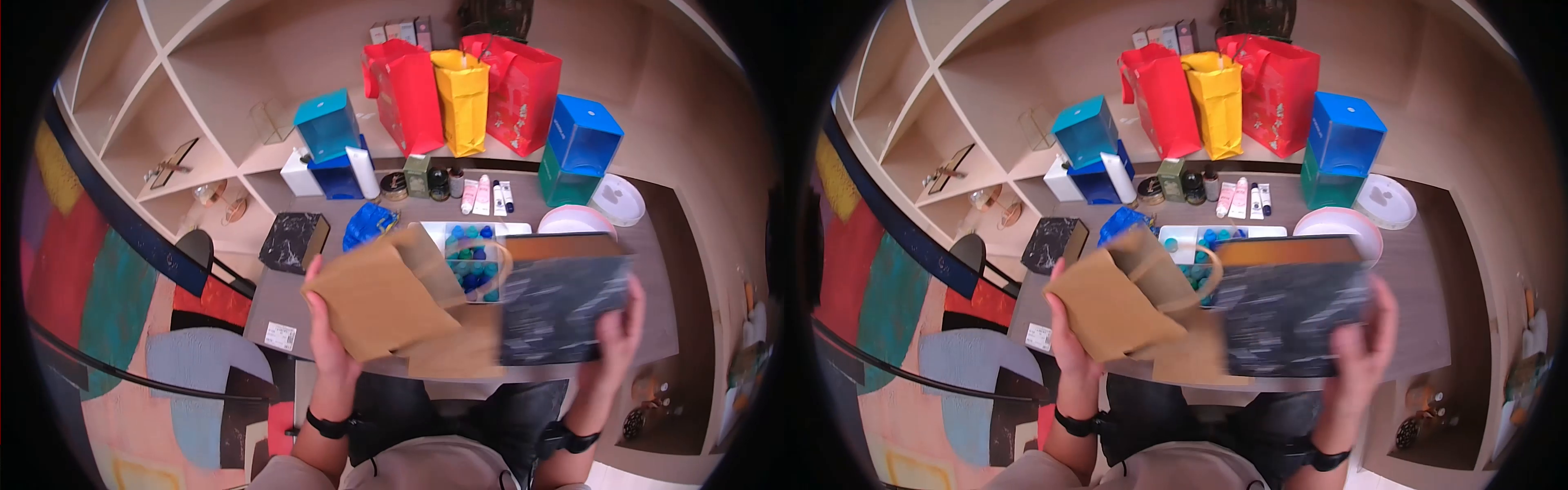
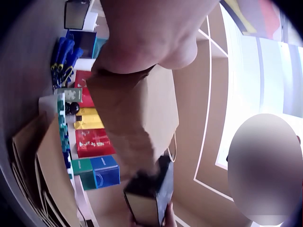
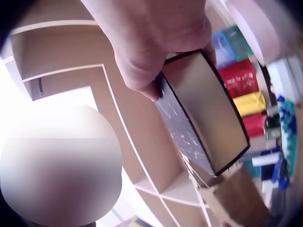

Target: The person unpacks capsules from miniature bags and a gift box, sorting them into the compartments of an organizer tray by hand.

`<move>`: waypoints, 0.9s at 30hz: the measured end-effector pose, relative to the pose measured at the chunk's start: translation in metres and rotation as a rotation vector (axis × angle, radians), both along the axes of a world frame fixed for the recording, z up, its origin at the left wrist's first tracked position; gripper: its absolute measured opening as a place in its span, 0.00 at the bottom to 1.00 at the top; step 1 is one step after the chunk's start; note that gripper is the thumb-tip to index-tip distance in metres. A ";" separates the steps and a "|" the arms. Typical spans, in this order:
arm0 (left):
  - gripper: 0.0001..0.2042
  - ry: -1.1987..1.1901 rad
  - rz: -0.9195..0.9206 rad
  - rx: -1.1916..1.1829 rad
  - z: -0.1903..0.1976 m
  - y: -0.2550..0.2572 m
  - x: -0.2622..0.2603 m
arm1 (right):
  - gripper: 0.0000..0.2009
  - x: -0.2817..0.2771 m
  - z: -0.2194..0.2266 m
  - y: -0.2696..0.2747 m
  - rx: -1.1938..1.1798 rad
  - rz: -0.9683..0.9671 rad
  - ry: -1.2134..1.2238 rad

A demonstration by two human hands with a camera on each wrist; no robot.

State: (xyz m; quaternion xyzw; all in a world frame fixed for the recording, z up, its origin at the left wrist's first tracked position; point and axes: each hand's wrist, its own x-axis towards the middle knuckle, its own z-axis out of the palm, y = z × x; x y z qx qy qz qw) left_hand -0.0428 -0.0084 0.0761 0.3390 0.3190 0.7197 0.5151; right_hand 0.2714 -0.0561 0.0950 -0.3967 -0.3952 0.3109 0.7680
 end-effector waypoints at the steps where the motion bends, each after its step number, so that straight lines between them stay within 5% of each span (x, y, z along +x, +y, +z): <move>1: 0.31 -0.143 0.026 -0.001 0.000 -0.002 -0.007 | 0.30 0.028 -0.010 -0.007 -0.070 -0.088 0.083; 6: 0.27 -0.306 -0.031 -0.101 -0.038 -0.005 -0.036 | 0.17 0.139 -0.055 -0.037 -0.306 -0.121 0.032; 14: 0.31 -0.400 -0.181 -0.133 -0.039 -0.004 -0.015 | 0.14 0.183 -0.077 -0.034 -0.653 -0.306 -0.303; 16: 0.31 -0.371 -0.164 -0.110 -0.036 -0.004 -0.009 | 0.12 0.163 -0.075 -0.027 -0.387 -0.748 -1.311; 18: 0.32 -0.331 -0.150 -0.094 -0.033 -0.007 -0.002 | 0.07 0.092 -0.032 -0.022 -0.321 -0.520 -0.987; 20: 0.34 -0.284 -0.113 -0.070 -0.029 -0.009 0.012 | 0.06 0.034 -0.016 -0.025 -0.392 0.001 -0.643; 22: 0.36 -0.273 -0.153 -0.062 -0.028 -0.013 0.027 | 0.10 -0.020 -0.011 -0.016 -0.248 0.497 -0.588; 27: 0.44 -0.192 -0.192 -0.054 -0.021 -0.026 0.039 | 0.12 -0.078 -0.026 0.002 -0.439 0.901 -0.426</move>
